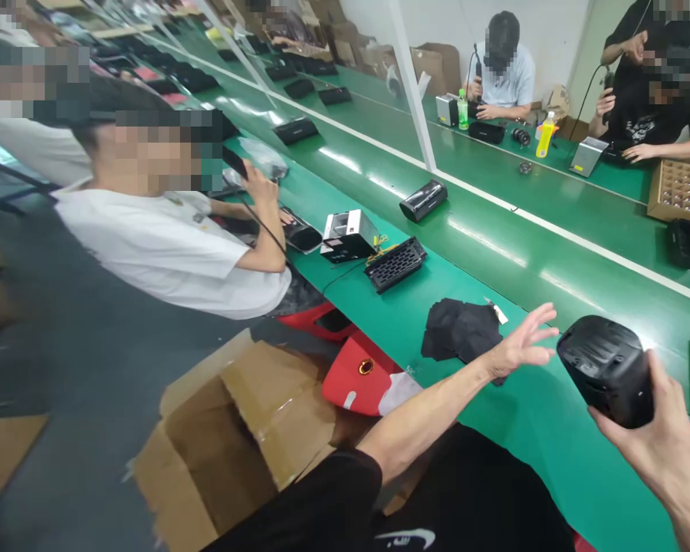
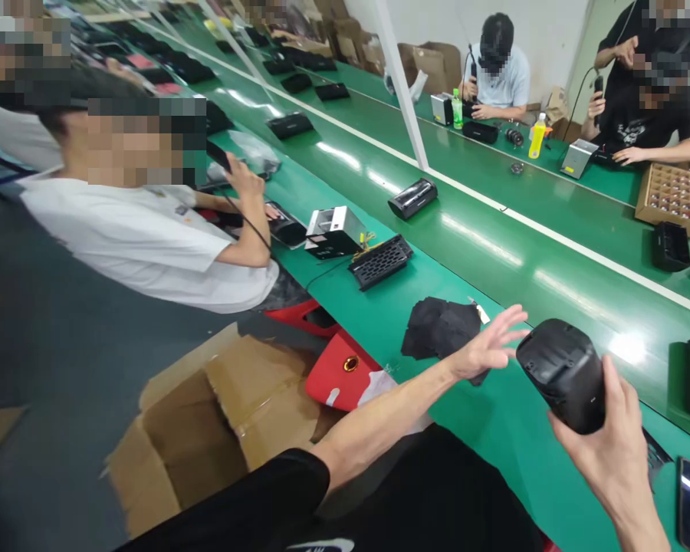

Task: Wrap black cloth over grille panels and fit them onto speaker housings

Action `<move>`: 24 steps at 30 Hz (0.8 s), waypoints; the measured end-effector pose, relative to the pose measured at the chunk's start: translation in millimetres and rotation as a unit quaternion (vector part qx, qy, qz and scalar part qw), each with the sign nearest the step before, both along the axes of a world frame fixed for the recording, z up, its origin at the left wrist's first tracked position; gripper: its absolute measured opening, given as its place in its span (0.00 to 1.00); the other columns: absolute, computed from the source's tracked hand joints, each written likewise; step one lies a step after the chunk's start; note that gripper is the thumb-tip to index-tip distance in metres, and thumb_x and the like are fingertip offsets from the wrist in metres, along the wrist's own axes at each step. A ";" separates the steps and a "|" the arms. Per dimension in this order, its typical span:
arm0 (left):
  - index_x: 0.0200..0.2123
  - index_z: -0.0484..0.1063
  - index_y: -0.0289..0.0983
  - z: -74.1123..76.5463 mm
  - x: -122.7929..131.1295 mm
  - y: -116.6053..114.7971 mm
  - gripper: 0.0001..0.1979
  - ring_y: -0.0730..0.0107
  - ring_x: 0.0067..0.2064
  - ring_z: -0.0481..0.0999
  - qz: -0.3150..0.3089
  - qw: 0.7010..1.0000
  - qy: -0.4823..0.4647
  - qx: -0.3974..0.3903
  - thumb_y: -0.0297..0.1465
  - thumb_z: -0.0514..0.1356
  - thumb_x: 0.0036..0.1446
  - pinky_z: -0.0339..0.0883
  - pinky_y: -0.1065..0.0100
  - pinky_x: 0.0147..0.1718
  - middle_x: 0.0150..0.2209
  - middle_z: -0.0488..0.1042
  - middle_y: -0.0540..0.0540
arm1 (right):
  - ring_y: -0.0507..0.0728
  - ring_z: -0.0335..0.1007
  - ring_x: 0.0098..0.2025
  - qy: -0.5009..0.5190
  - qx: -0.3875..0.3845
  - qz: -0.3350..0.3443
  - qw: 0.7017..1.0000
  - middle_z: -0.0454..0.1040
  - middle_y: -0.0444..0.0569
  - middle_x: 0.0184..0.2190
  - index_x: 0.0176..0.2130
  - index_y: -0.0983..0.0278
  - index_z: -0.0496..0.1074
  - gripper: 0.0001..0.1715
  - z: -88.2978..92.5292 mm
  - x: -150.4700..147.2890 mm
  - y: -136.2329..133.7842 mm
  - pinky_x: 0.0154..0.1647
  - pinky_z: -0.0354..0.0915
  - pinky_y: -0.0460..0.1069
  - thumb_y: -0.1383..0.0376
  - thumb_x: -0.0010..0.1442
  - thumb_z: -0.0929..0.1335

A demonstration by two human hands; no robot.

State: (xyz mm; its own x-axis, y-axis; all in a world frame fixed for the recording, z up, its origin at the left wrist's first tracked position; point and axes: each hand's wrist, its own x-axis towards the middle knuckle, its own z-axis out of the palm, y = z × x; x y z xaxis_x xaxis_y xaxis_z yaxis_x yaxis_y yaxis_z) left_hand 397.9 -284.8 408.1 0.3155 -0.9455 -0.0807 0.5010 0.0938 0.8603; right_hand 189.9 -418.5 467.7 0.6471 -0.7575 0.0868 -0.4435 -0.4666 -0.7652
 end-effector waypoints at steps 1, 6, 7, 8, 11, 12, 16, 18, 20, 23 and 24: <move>0.75 0.55 0.55 12.3 5.7 1.0 0.62 0.37 0.76 0.53 -0.010 0.996 -0.081 -0.022 0.46 0.80 0.39 0.62 0.44 0.67 0.79 0.45 0.41 | 0.80 0.65 0.63 0.050 -0.076 0.032 0.995 0.70 0.64 0.62 0.74 0.59 0.61 0.62 2.5 -0.7 -2.6 0.61 0.60 0.75 0.43 0.49 0.77; 0.70 0.68 0.45 38.0 7.2 -6.2 0.54 0.38 0.73 0.59 -0.005 0.959 -0.281 -0.036 0.49 0.80 0.40 0.49 0.46 0.74 0.71 0.61 0.37 | 0.78 0.69 0.60 0.123 -0.199 0.133 0.963 0.73 0.63 0.60 0.73 0.58 0.61 0.50 1.0 3.1 -2.5 0.59 0.62 0.76 0.43 0.60 0.68; 0.70 0.68 0.44 34.5 5.7 -5.7 0.54 0.38 0.72 0.61 0.004 0.960 -0.278 -0.030 0.50 0.79 0.40 0.51 0.45 0.74 0.70 0.62 0.36 | 0.78 0.68 0.61 0.113 -0.186 0.139 0.966 0.72 0.63 0.62 0.74 0.58 0.60 0.52 -0.1 0.1 -3.6 0.61 0.61 0.75 0.41 0.59 0.69; 0.69 0.68 0.44 29.3 5.0 -3.7 0.54 0.38 0.71 0.62 0.012 0.962 -0.271 -0.027 0.51 0.79 0.40 0.52 0.45 0.73 0.70 0.62 0.36 | 0.79 0.66 0.64 0.101 -0.172 0.138 0.970 0.70 0.64 0.64 0.74 0.59 0.60 0.56 -1.4 -5.5 -5.9 0.63 0.61 0.75 0.38 0.57 0.71; 0.69 0.68 0.44 11.8 7.9 8.1 0.53 0.39 0.69 0.64 0.034 0.970 -0.241 -0.021 0.49 0.79 0.40 0.57 0.46 0.70 0.70 0.60 0.36 | 0.79 0.56 0.72 0.069 -0.083 0.076 0.991 0.59 0.65 0.73 0.77 0.61 0.53 0.72 -11.0 -33.6 -14.7 0.69 0.56 0.72 0.34 0.48 0.76; 0.69 0.67 0.44 7.4 10.1 12.2 0.53 0.40 0.68 0.64 0.035 0.973 -0.230 -0.016 0.48 0.79 0.40 0.59 0.47 0.69 0.70 0.60 0.37 | 0.78 0.55 0.73 0.054 -0.032 0.048 0.997 0.57 0.65 0.74 0.78 0.60 0.50 0.75 -16.9 -43.8 -16.5 0.70 0.55 0.72 0.34 0.46 0.78; 0.73 0.60 0.48 1.2 18.8 21.1 0.60 0.44 0.64 0.69 -0.004 0.983 -0.181 0.011 0.47 0.80 0.39 0.67 0.50 0.62 0.71 0.60 0.38 | 0.75 0.64 0.67 -0.022 0.132 -0.022 0.991 0.65 0.61 0.69 0.75 0.58 0.55 0.71 -45.4 -69.2 -11.3 0.69 0.56 0.69 0.40 0.44 0.80; 0.74 0.58 0.48 2.6 20.9 21.6 0.60 0.45 0.63 0.70 -0.022 0.986 -0.165 0.026 0.47 0.79 0.41 0.68 0.52 0.60 0.70 0.62 0.38 | 0.74 0.65 0.65 -0.038 0.147 -0.046 0.987 0.68 0.59 0.67 0.71 0.57 0.61 0.65 -54.0 -71.5 -4.6 0.69 0.56 0.68 0.43 0.43 0.82; 0.73 0.61 0.47 2.4 20.5 19.9 0.56 0.46 0.62 0.71 -0.023 0.987 -0.157 0.039 0.48 0.78 0.43 0.68 0.51 0.61 0.69 0.64 0.39 | 0.74 0.67 0.63 -0.040 0.161 -0.065 0.984 0.70 0.57 0.65 0.68 0.57 0.66 0.60 -57.4 -69.1 0.8 0.68 0.57 0.68 0.45 0.42 0.83; 0.70 0.66 0.46 -8.5 15.4 13.3 0.51 0.44 0.63 0.71 -0.006 0.984 -0.147 0.097 0.49 0.76 0.43 0.66 0.49 0.64 0.69 0.66 0.40 | 0.71 0.70 0.57 -0.036 0.227 -0.110 0.967 0.73 0.55 0.60 0.61 0.57 0.72 0.53 -63.3 -60.1 3.5 0.60 0.65 0.63 0.45 0.40 0.83; 0.69 0.66 0.45 -15.8 12.9 10.7 0.50 0.41 0.66 0.69 -0.005 0.979 -0.143 0.147 0.50 0.75 0.44 0.64 0.47 0.66 0.70 0.65 0.39 | 0.70 0.72 0.54 -0.037 0.280 -0.125 0.951 0.75 0.54 0.58 0.59 0.57 0.73 0.51 -67.6 -56.9 3.2 0.54 0.68 0.60 0.45 0.39 0.83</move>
State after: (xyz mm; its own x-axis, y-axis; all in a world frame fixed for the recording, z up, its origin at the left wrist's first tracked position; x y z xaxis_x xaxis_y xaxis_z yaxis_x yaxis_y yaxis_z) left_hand 410.8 -274.1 392.3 0.3552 -0.8983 -0.2587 0.2347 -0.1821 0.9548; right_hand 133.1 -415.2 400.1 0.4484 -0.8276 -0.3376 -0.4217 0.1372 -0.8963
